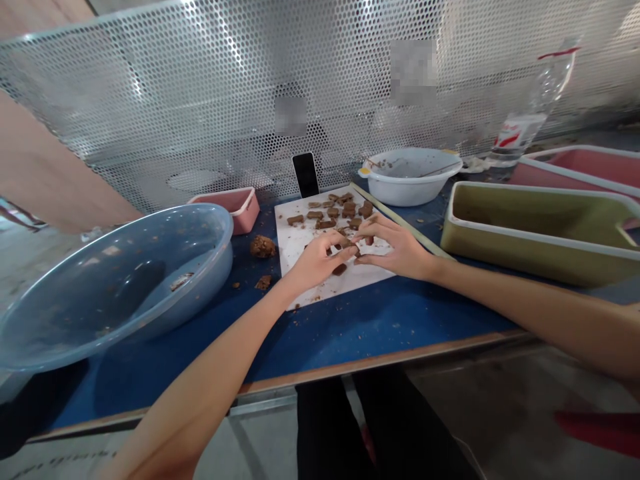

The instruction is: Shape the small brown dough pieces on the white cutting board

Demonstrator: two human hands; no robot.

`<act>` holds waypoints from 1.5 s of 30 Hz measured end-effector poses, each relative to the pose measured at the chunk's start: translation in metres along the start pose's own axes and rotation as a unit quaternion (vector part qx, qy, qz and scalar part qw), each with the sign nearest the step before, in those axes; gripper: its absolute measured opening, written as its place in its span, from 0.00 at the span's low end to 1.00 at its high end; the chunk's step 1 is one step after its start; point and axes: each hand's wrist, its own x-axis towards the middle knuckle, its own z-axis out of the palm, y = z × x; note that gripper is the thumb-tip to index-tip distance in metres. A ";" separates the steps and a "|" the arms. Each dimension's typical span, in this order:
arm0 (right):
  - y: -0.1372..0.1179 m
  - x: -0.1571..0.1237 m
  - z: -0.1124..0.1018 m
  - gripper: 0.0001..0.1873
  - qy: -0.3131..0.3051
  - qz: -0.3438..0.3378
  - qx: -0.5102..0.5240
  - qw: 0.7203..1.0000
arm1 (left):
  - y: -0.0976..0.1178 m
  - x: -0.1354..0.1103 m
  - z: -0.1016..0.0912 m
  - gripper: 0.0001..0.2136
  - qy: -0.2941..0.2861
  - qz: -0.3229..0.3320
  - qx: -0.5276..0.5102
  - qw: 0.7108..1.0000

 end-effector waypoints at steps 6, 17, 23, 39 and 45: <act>0.002 -0.003 0.003 0.14 0.043 -0.041 -0.039 0.997 | 0.003 -0.003 0.005 0.26 -0.020 -0.074 -0.149 0.986; -0.005 -0.007 0.001 0.19 0.060 -0.042 -0.072 0.995 | 0.004 -0.003 0.002 0.22 -0.083 -0.101 -0.286 0.949; -0.009 -0.007 -0.004 0.18 0.037 -0.064 -0.072 0.995 | 0.002 -0.004 0.001 0.21 -0.083 -0.086 -0.285 0.951; -0.005 -0.004 0.000 0.13 0.069 -0.174 -0.055 0.981 | 0.000 -0.003 0.004 0.24 -0.060 -0.079 -0.261 0.960; -0.009 0.000 -0.003 0.19 0.091 -0.170 -0.082 0.978 | 0.001 -0.002 0.005 0.23 -0.016 -0.095 -0.347 0.933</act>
